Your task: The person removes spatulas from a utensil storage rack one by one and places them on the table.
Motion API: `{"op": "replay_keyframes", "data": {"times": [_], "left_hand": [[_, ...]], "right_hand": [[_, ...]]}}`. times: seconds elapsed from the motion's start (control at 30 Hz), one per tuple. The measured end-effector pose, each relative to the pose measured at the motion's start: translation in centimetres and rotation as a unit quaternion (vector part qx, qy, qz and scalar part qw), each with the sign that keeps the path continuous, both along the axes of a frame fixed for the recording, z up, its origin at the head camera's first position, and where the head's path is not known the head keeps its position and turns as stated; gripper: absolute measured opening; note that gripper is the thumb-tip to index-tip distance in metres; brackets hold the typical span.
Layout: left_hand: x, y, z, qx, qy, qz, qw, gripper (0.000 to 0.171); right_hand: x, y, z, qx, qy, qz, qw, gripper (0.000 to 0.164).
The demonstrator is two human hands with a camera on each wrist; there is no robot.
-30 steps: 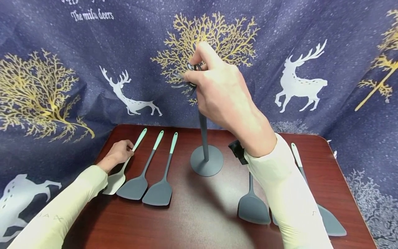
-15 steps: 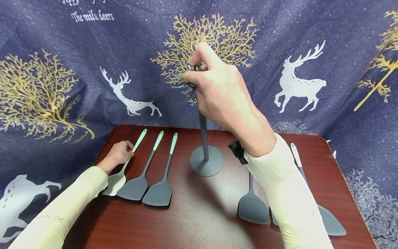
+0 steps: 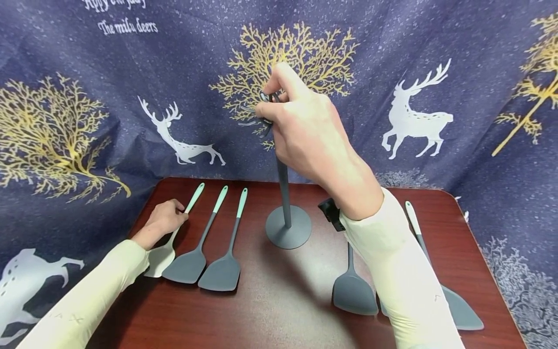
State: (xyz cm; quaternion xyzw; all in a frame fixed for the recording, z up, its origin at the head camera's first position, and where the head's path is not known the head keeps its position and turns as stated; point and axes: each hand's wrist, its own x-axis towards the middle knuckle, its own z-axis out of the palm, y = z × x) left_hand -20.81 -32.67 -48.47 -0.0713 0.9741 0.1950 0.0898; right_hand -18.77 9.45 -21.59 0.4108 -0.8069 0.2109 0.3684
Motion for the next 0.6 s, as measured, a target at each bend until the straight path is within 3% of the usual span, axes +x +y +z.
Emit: {"op": "replay_keyframes", "data": {"times": [0.17,0.37,0.6], "left_hand": [[0.9,1.1,1.1,-0.005,0.022,0.002,0.9997,0.034],[1.6,2.7,2.4,-0.012,0.085,-0.010,0.9962,0.033],[2.7,4.8,2.7,0.003,0.167,-0.021,0.9857,0.026]], "right_hand": [[0.0,-0.1,0.0,-0.001,0.002,-0.001,1.000,0.041],[0.0,-0.1,0.0,-0.003,0.001,-0.002,1.000,0.041],[0.0,-0.1,0.0,-0.009,-0.003,-0.001,1.000,0.042]]}}
